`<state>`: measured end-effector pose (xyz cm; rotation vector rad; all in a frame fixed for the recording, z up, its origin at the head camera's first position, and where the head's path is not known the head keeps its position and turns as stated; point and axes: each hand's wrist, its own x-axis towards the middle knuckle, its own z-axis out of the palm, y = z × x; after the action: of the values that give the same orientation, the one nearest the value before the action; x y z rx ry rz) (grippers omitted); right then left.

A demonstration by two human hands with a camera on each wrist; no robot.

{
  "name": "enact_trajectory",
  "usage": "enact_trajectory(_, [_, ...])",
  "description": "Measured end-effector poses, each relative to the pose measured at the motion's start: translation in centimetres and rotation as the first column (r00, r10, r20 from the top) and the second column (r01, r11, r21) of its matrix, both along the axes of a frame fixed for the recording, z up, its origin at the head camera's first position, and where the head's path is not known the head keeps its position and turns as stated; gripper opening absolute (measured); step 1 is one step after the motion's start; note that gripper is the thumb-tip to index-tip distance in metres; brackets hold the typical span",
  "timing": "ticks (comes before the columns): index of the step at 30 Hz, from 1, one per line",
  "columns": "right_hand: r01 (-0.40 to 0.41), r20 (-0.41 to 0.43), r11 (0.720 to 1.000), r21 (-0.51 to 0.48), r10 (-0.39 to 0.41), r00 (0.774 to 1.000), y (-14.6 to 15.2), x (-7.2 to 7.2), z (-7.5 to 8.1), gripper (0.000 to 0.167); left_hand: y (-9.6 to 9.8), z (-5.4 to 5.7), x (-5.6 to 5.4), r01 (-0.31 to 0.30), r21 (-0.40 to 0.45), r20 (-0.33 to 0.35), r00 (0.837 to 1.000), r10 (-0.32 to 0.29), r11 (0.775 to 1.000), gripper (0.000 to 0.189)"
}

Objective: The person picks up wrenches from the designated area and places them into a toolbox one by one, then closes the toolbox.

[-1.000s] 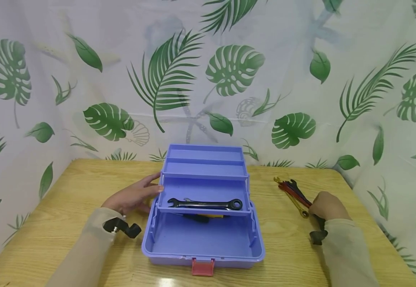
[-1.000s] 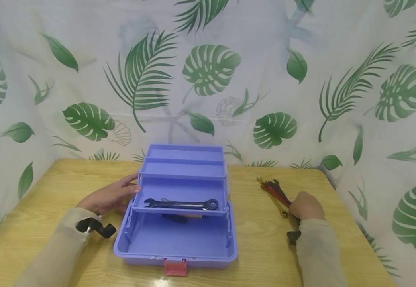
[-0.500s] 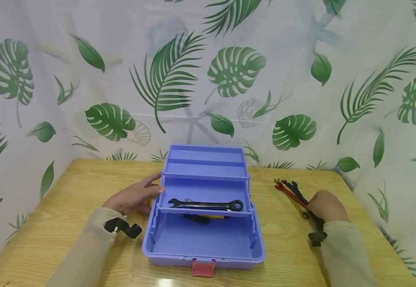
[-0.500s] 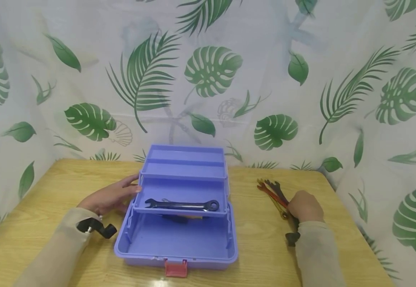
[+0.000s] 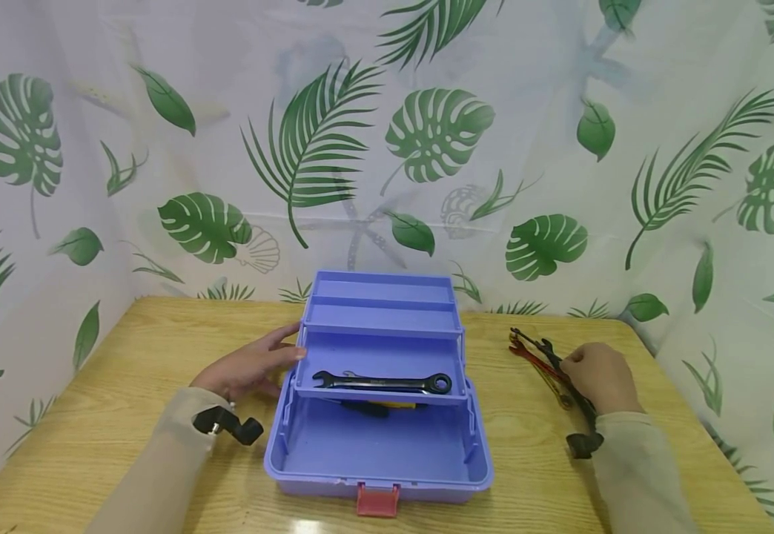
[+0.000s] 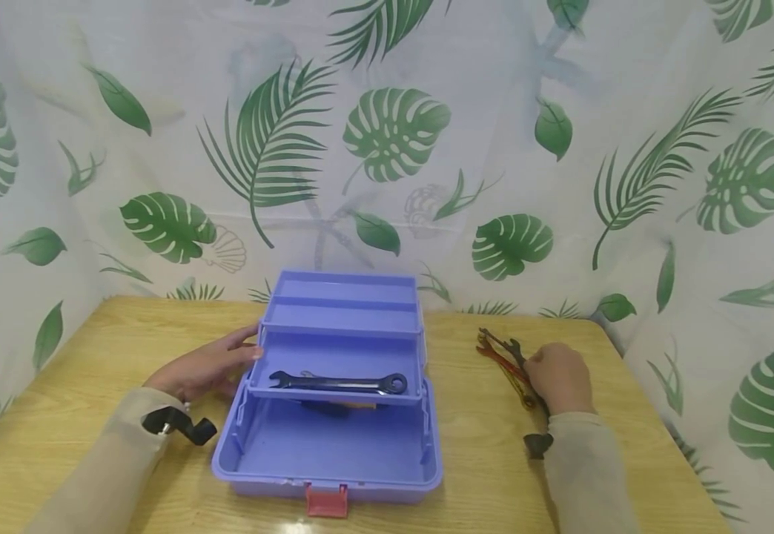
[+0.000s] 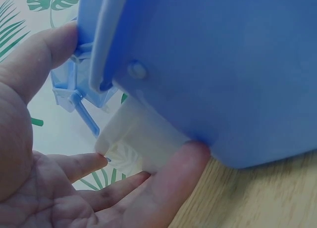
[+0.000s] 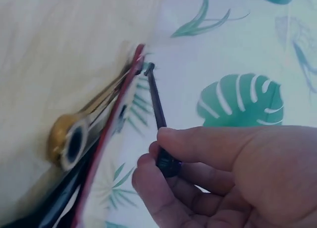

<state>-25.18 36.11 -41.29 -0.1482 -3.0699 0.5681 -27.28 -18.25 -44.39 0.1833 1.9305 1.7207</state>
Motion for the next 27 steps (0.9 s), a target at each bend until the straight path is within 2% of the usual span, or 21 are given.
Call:
enact_trajectory(7, [-0.028,-0.039,1.0,-0.005,0.027,0.999,-2.6,-0.1,-0.3,0.021,-0.1,0.0,-0.1,0.001,-0.019,-0.016,1.0,-0.001,1.0,0.089])
enact_trajectory(12, [-0.08,0.007,0.997,-0.01,0.08,0.997,-4.3,0.2,-0.7,0.016,-0.1,0.0,0.0,0.006,-0.009,-0.017,1.0,-0.006,1.0,0.088])
enact_trajectory(21, [-0.076,0.095,0.996,0.045,0.072,0.993,-5.5,0.5,-1.2,0.011,-0.1,0.0,0.2,-0.004,-0.021,-0.011,1.0,0.003,1.0,0.088])
enact_trajectory(27, [-0.078,0.097,0.994,0.079,0.07,0.993,-5.9,0.6,-0.7,0.011,0.0,0.0,0.0,0.014,0.013,-0.012,1.0,-0.014,1.0,0.086])
